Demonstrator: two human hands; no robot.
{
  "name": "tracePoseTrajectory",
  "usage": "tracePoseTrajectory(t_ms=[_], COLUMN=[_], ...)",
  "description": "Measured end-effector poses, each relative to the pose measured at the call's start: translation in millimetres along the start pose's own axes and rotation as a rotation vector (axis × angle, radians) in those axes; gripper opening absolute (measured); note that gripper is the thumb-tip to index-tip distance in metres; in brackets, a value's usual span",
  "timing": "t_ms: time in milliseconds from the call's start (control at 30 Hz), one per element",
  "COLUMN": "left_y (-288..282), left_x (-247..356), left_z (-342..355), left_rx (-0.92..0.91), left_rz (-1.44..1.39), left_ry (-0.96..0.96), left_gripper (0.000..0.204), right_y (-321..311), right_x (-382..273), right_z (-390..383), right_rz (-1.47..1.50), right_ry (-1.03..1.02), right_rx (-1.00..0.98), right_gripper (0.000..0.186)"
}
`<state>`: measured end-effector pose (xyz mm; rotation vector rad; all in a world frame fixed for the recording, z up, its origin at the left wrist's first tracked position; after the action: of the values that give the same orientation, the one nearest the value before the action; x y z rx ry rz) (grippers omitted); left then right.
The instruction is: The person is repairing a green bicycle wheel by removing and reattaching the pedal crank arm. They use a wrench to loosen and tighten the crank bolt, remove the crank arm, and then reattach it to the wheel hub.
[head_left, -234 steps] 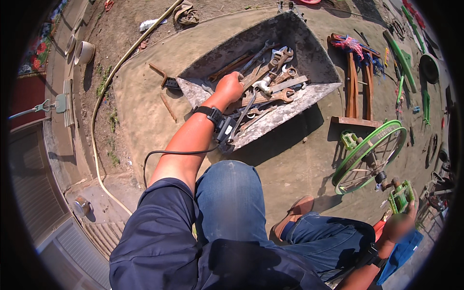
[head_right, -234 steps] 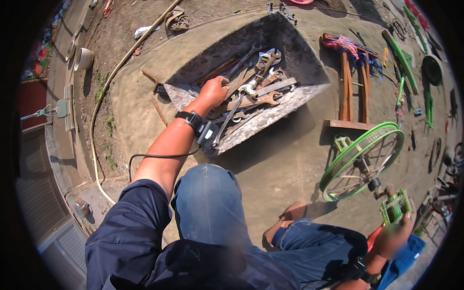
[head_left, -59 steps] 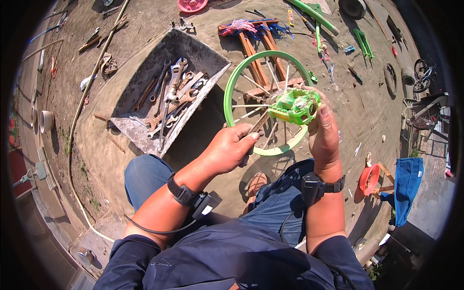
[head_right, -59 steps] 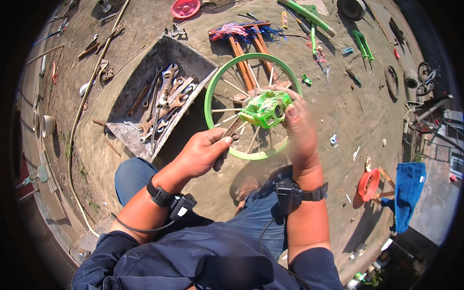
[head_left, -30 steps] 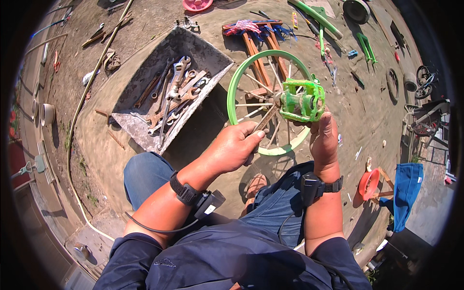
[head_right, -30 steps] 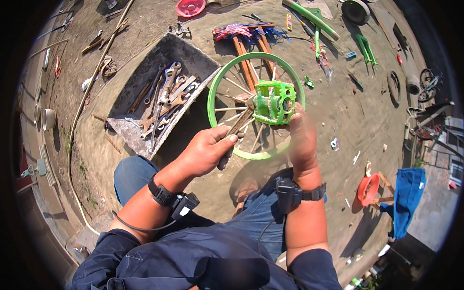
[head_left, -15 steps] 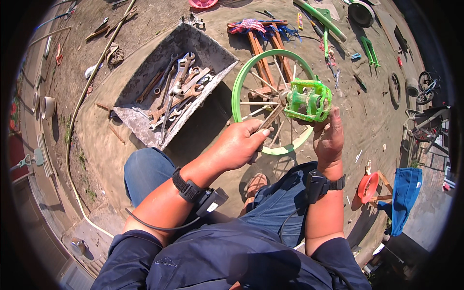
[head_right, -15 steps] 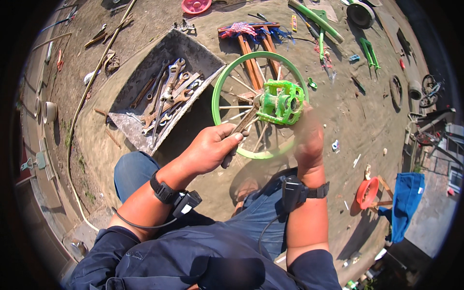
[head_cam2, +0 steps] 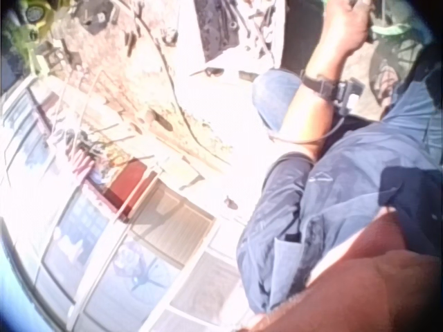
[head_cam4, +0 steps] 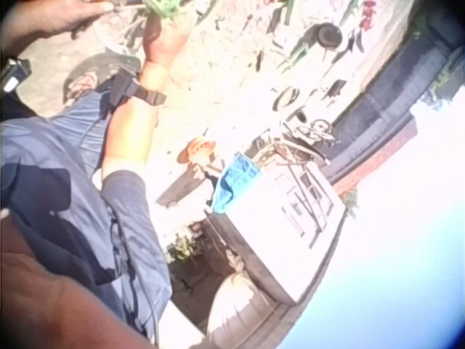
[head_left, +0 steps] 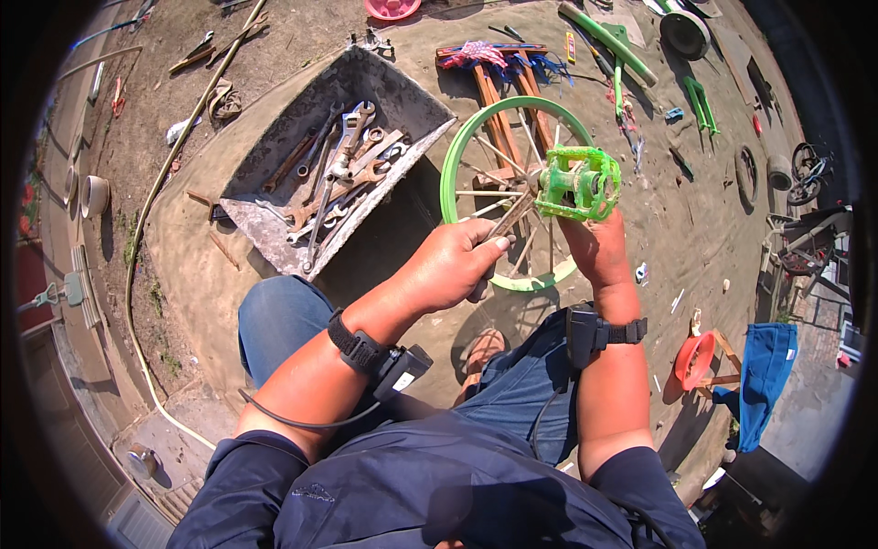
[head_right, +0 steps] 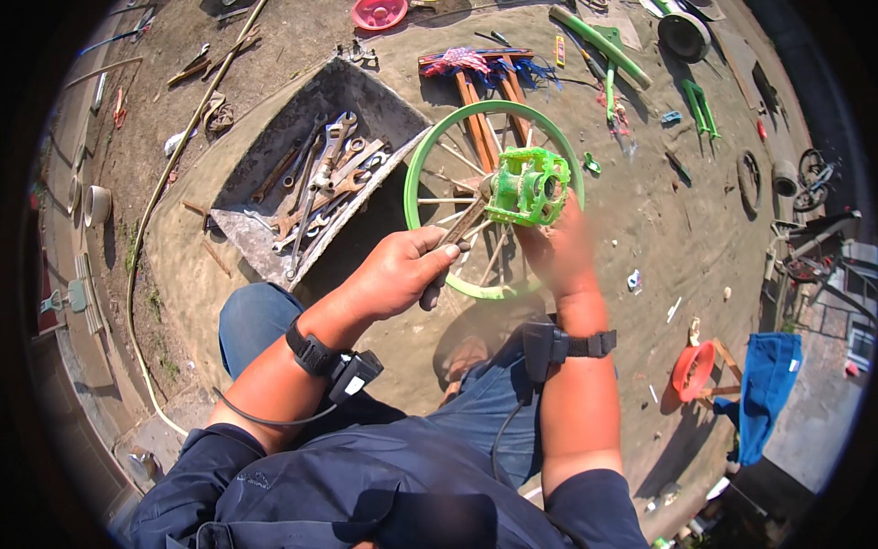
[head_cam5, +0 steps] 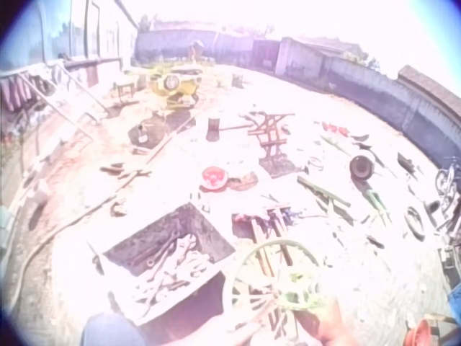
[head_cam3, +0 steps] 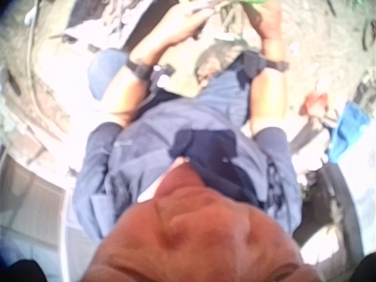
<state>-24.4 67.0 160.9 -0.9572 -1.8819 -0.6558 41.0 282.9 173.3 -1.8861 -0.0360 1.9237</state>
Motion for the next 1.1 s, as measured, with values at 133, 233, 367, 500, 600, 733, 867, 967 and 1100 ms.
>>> tracePoseTrajectory(t_ms=[133,233,367,500,600,733,867,967,1100], left_y=[-9,-20,-36,-47,-52,-57,-60,-61,-61], left_x=[-4,-5,-12,-21,-27,-26,-34,-37,-39], left_z=[2,-2,-1,-1,-3,-4,-2,0,2], left_rx=[0.046,0.202,0.49,0.579,0.593,0.58,0.591,0.579,0.579], left_rz=[0.051,0.29,0.676,0.755,0.754,0.721,0.637,0.618,0.57], left_ry=[0.012,0.082,0.252,0.22,0.206,0.165,0.17,0.158,0.139], left_gripper=[0.021,0.021,0.032,0.033,0.034,0.037,0.036,0.034,0.033], right_y=[7,-3,1,18,24,32,44,47,49], right_x=[-7,20,28,38,58,67,68,61,68], right_z=[9,17,32,48,55,58,57,60,62], right_rz=[-0.348,-0.674,-0.453,-0.201,-0.077,-0.063,-0.09,-0.072,-0.066], right_ry=[-0.243,-0.382,-0.168,0.059,0.1,0.08,0.008,0.017,0.024], right_rx=[0.006,0.043,-0.038,-0.133,-0.179,-0.173,-0.051,-0.084,-0.06], right_gripper=[0.028,0.027,0.033,0.037,0.04,0.042,0.037,0.033,0.036])
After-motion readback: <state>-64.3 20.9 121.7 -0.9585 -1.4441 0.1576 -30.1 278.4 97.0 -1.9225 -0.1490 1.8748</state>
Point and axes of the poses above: each hand's wrist, its own z-axis towards the middle knuckle, its own y-axis out of the palm, x = y × z, the point moved 1 cm from there along z, towards the middle knuckle, and after that the axes turned 11 degrees about z, right-handed, at the moved point
